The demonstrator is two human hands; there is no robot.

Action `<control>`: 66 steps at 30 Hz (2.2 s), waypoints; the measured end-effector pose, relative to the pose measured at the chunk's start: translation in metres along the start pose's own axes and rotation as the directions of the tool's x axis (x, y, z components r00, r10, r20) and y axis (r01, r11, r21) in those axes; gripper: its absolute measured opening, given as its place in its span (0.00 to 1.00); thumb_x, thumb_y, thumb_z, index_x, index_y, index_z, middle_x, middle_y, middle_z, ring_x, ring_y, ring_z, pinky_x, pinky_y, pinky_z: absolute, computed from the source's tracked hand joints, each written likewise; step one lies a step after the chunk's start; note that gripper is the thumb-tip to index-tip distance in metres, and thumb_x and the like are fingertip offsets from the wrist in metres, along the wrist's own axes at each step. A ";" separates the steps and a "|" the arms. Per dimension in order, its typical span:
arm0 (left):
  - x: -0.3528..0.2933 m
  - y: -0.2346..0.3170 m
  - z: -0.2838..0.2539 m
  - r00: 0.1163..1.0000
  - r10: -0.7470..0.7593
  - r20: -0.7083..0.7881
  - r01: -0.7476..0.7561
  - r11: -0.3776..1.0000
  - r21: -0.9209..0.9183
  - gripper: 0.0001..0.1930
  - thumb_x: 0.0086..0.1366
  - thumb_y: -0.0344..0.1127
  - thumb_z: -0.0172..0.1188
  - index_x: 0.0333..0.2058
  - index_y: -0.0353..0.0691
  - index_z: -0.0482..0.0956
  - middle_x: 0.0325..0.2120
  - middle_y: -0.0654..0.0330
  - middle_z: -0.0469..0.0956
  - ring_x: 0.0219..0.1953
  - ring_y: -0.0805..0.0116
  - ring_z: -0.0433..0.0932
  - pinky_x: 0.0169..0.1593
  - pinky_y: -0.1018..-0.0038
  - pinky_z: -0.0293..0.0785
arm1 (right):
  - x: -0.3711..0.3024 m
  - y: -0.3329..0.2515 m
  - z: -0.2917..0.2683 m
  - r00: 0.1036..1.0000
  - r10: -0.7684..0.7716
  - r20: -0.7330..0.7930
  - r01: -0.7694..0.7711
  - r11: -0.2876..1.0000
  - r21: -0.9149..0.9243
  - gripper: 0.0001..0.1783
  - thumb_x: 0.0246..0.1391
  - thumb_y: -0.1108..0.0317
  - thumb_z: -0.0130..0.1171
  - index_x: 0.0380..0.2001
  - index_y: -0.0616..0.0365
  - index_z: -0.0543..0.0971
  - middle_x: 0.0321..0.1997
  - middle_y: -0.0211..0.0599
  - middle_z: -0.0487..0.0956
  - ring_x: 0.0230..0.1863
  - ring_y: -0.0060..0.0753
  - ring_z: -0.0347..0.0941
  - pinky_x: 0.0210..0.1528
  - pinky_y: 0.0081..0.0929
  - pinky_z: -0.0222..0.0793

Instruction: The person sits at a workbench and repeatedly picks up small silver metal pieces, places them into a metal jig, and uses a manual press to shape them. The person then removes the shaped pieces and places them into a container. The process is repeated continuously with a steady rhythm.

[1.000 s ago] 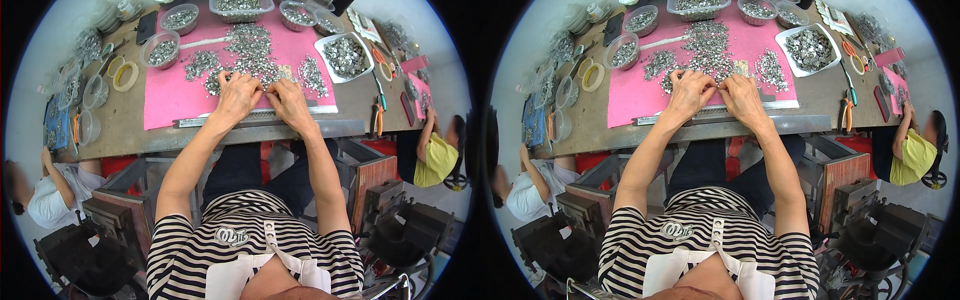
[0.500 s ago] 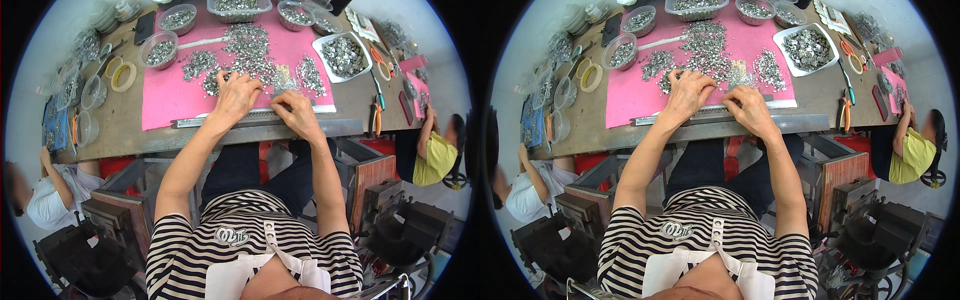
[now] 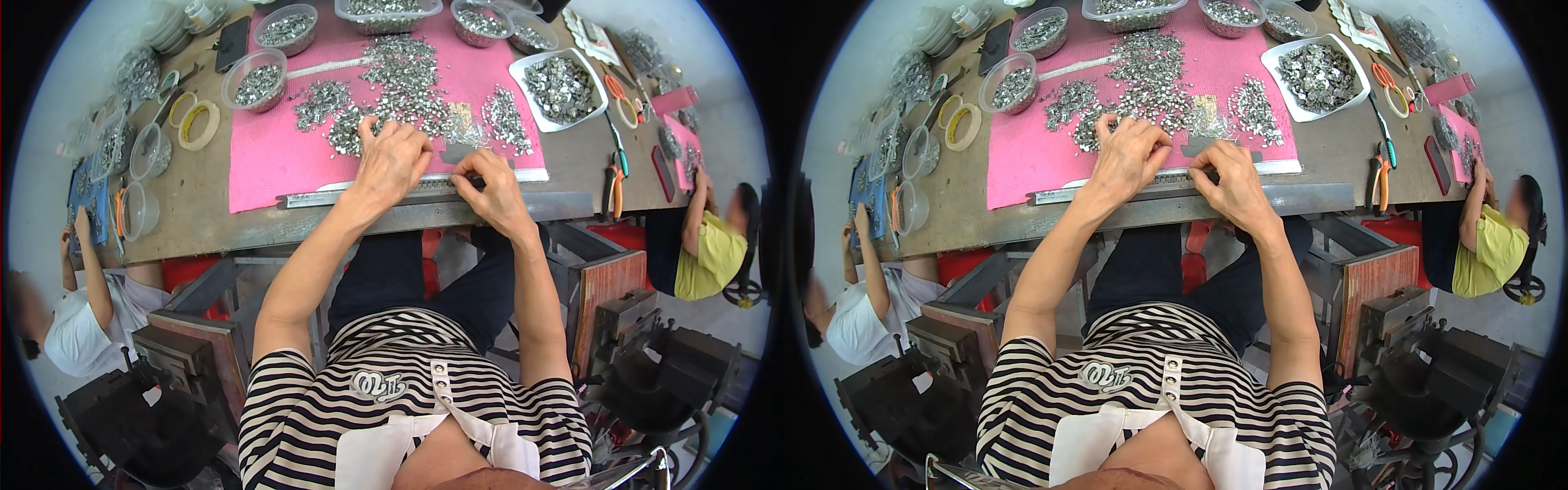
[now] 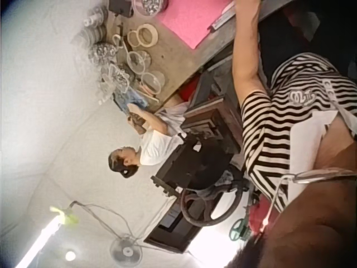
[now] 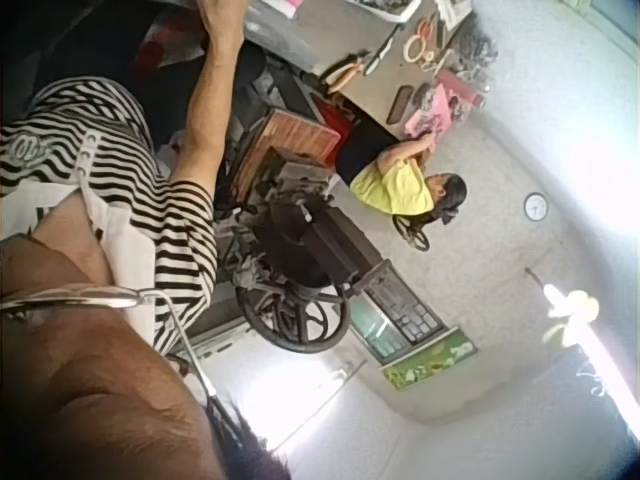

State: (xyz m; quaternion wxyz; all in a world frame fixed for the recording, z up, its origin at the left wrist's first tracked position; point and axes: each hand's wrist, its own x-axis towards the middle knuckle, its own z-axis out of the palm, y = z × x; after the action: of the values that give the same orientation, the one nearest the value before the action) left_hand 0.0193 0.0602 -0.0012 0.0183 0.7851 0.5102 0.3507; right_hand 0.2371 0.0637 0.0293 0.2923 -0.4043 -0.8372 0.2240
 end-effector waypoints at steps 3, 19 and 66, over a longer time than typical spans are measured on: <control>-0.007 0.023 -0.011 1.000 -0.001 0.017 0.003 0.997 -0.083 0.05 0.61 0.34 0.68 0.35 0.45 0.83 0.30 0.66 0.79 0.39 0.64 0.77 0.62 0.47 0.56 | -0.010 0.003 -0.001 0.998 -0.047 -0.032 0.046 0.999 -0.028 0.07 0.52 0.73 0.69 0.32 0.60 0.80 0.34 0.34 0.78 0.39 0.39 0.75 0.48 0.36 0.64; -0.034 0.027 -0.039 0.993 -0.116 -0.008 0.115 0.988 -0.103 0.08 0.63 0.36 0.67 0.39 0.43 0.83 0.37 0.64 0.82 0.45 0.63 0.79 0.66 0.50 0.55 | -0.020 0.007 0.014 0.984 0.087 -0.154 -0.071 0.992 0.104 0.07 0.54 0.70 0.69 0.35 0.58 0.84 0.35 0.32 0.81 0.40 0.37 0.74 0.48 0.36 0.64; -0.039 0.066 -0.023 0.989 -0.148 -0.016 0.147 0.988 -0.052 0.13 0.61 0.33 0.69 0.45 0.47 0.82 0.39 0.62 0.77 0.46 0.62 0.76 0.64 0.50 0.53 | 0.018 0.029 -0.006 0.934 0.099 -0.343 -0.060 0.991 0.123 0.05 0.58 0.77 0.63 0.38 0.64 0.84 0.31 0.41 0.80 0.30 0.33 0.78 0.33 0.30 0.71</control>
State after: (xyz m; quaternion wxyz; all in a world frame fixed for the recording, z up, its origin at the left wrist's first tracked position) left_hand 0.0489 -0.0109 0.0205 0.0591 0.7410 0.5580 0.3688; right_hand 0.2480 0.0957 0.0217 0.4487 -0.4544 -0.7414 0.2065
